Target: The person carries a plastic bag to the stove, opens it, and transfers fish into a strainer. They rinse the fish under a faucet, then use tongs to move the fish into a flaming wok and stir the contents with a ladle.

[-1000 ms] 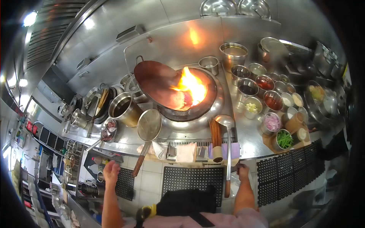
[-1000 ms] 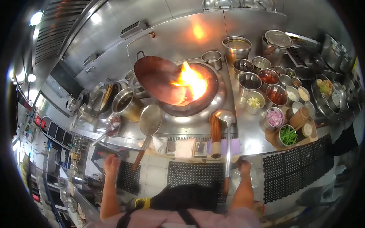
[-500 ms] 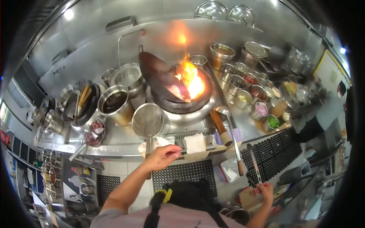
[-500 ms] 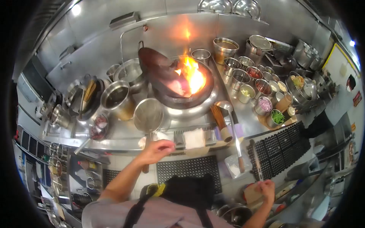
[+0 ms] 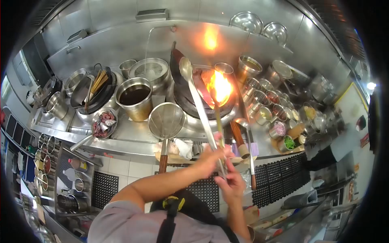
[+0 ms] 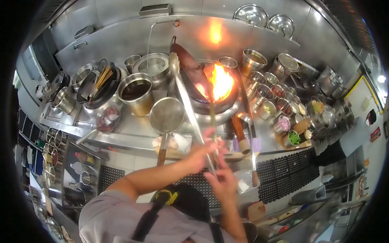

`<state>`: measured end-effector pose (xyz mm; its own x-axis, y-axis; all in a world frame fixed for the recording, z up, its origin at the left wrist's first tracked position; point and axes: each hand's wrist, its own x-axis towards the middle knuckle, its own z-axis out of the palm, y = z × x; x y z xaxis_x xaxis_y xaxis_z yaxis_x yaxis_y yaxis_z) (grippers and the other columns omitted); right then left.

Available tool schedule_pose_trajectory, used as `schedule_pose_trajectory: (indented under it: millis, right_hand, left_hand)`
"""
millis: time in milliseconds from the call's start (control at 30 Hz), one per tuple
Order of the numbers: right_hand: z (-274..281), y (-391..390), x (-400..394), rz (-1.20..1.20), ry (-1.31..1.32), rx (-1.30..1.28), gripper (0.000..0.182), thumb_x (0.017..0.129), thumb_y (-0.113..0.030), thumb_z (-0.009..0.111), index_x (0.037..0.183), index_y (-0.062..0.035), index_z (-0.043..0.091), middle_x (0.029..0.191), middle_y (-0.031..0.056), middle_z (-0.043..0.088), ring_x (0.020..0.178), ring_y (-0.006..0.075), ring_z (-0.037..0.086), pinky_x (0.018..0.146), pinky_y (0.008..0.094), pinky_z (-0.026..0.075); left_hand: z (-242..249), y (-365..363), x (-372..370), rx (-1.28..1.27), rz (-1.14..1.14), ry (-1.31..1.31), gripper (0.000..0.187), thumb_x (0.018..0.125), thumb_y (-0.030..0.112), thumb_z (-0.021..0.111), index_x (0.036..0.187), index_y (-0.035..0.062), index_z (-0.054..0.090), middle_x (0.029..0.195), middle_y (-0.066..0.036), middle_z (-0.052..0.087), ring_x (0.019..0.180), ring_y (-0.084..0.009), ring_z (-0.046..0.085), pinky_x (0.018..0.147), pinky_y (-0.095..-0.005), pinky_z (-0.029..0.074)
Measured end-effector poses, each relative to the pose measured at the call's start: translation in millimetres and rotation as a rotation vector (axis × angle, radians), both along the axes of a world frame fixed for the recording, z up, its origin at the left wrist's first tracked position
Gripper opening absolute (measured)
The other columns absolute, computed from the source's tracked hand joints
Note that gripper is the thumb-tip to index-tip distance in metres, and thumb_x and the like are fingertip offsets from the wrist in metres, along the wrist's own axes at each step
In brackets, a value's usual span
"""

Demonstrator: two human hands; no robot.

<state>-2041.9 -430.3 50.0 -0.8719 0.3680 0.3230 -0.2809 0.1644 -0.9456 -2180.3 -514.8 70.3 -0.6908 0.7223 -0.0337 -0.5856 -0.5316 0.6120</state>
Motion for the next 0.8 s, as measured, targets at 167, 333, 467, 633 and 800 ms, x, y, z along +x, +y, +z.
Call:
schedule_pose_trajectory:
  millis: [167,333,467,633,800]
  right_hand:
    - [12.8,-43.0,-32.4,0.138,0.002,-0.127,0.056,0.079,0.0,0.075,0.129,-0.0028,0.05,0.151,0.023,0.031,0.12,0.0237,0.056,0.1,0.0371,0.046]
    - [-46.8,-32.4,-9.2,-0.057,-0.245,-0.126,0.052,0.082,-0.002,0.073,0.129,-0.0008,0.05,0.136,0.0168,0.049,0.098,0.0187,0.065,0.085,0.031,0.054]
    - [-82.9,-43.6,7.1,-0.261,-0.296,-0.193,0.042,0.084,-0.005,0.072,0.122,-0.0006,0.056,0.123,0.0121,0.058,0.087,0.0145,0.065,0.078,0.0282,0.054]
    - [-101.5,-63.2,12.5,-0.352,-0.433,-0.084,0.037,0.085,-0.008,0.072,0.118,-0.0006,0.059,0.119,0.0124,0.06,0.081,0.0107,0.062,0.071,0.0251,0.052]
    - [-62.9,-89.4,3.5,-0.397,-0.469,-0.094,0.036,0.086,-0.013,0.072,0.118,-0.0017,0.059,0.121,0.0146,0.06,0.08,0.0113,0.062,0.071,0.0255,0.052]
  left_hand:
    - [49.2,-85.7,-94.8,-0.379,0.51,0.198,0.082,0.075,-0.009,0.061,0.142,0.0165,0.021,0.094,-0.01,0.057,0.06,-0.0191,0.059,0.046,-0.0322,0.052]
    - [77.2,-204.8,-253.9,-0.837,0.471,0.491,0.052,0.077,-0.003,0.06,0.126,0.0051,0.045,0.092,-0.008,0.06,0.059,-0.0139,0.054,0.044,-0.0273,0.046]
    - [106.4,-245.0,-360.4,-1.211,0.239,0.874,0.048,0.078,0.008,0.065,0.124,0.0019,0.056,0.07,-0.003,0.058,0.052,-0.0116,0.054,0.04,-0.0267,0.044]
    - [123.2,-235.4,-436.1,-1.285,0.141,1.076,0.03,0.08,0.014,0.067,0.106,-0.0015,0.064,0.066,-0.004,0.059,0.048,-0.0116,0.052,0.039,-0.0274,0.043]
    - [140.0,-202.5,-436.4,-1.422,0.139,1.238,0.027,0.085,0.025,0.069,0.091,-0.0006,0.066,0.061,-0.006,0.058,0.047,-0.0174,0.054,0.041,-0.0322,0.044]
